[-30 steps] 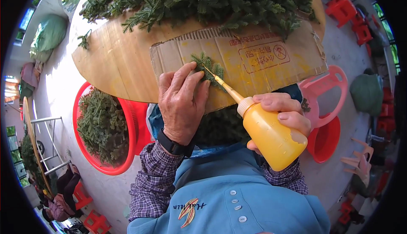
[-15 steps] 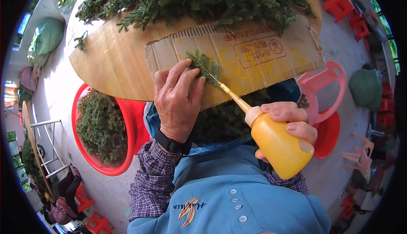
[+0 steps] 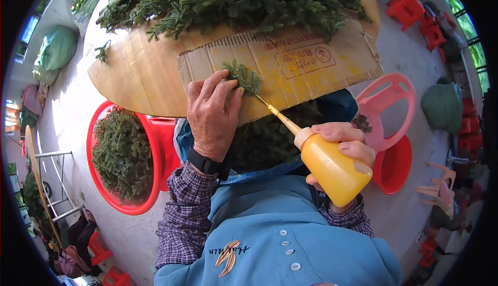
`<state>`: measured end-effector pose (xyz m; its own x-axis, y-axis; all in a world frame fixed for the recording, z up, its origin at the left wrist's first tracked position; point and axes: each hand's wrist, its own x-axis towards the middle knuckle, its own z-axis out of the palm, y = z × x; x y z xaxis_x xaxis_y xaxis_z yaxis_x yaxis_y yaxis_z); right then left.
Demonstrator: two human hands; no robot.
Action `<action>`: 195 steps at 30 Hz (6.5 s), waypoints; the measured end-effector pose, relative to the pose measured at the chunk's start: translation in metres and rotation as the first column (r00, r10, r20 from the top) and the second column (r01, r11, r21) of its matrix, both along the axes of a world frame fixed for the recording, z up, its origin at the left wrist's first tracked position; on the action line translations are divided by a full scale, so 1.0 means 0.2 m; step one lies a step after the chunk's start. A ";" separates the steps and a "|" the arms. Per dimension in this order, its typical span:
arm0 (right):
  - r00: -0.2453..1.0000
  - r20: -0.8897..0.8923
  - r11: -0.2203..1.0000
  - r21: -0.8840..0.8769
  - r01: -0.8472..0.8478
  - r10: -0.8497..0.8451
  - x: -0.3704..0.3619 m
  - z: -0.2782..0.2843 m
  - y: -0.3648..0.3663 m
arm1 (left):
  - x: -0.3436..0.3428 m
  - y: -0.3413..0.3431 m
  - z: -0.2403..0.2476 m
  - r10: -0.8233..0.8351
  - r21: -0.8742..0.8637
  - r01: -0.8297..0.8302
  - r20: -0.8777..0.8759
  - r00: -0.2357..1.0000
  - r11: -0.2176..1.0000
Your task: The person picks up small branches from a pile, applies glue to their stems from a squeeze bottle, and places them into a blue bag. They occasionally move the pile of branches on the table and reach into the bag to rearrange the contents.
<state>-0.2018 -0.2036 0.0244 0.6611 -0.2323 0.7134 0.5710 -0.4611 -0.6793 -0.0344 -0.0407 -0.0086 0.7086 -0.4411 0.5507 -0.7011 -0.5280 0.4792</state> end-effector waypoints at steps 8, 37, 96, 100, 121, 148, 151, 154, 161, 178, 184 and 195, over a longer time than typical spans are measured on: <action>1.000 0.010 1.000 0.011 0.007 -0.007 -0.08 0.01 -0.02 | 0.00 0.01 0.00 -0.007 -0.049 0.009 0.036 0.999 0.999; 0.989 -0.045 0.989 0.043 0.144 -0.142 -0.12 0.02 -0.23 | 0.96 0.44 0.12 0.178 0.037 -0.174 -0.166 0.970 0.984; 0.982 0.158 0.979 0.153 -0.131 0.107 -0.01 -0.05 -0.21 | -0.03 -0.05 0.20 -0.199 0.223 0.229 -0.150 0.968 0.947; 0.983 0.174 0.980 0.181 -0.085 0.053 -0.04 -0.04 -0.23 | -0.03 -0.08 0.16 -0.172 0.224 0.193 -0.108 0.979 0.955; 0.968 0.230 0.985 0.118 -0.126 0.096 0.00 0.03 -0.16 | -0.09 -0.10 0.08 0.002 0.157 0.004 -0.037 0.999 0.988; 0.995 0.026 0.994 0.049 -0.093 0.092 0.19 -0.07 -0.09 | -0.09 -0.09 0.06 -0.032 -0.014 0.030 -0.205 0.978 0.999; 0.997 0.032 0.993 0.090 -0.071 0.068 0.18 -0.04 -0.09 | -0.09 -0.10 0.06 -0.039 -0.017 0.036 -0.203 0.978 0.999; 0.998 -0.007 0.995 0.076 -0.062 0.063 0.14 -0.04 -0.10 | -0.09 -0.09 0.05 -0.039 -0.013 0.038 -0.189 0.981 0.999; 0.999 0.001 0.996 0.079 -0.042 0.042 0.10 -0.03 -0.10 | -0.09 -0.09 0.04 -0.028 0.049 0.033 -0.108 0.994 0.998; 0.999 -0.043 0.992 0.124 -0.001 0.006 -0.02 -0.01 -0.12 | -0.10 -0.10 0.04 -0.021 0.075 0.026 -0.077 0.997 0.997; 0.998 -0.060 0.991 0.132 0.011 -0.003 -0.07 -0.01 -0.13 | -0.09 -0.09 0.03 -0.032 0.073 0.037 -0.066 0.997 0.997; 0.999 -0.033 0.990 0.139 0.007 -0.002 -0.11 -0.03 -0.14 | -0.09 -0.09 0.02 -0.051 0.063 0.056 -0.079 0.996 0.996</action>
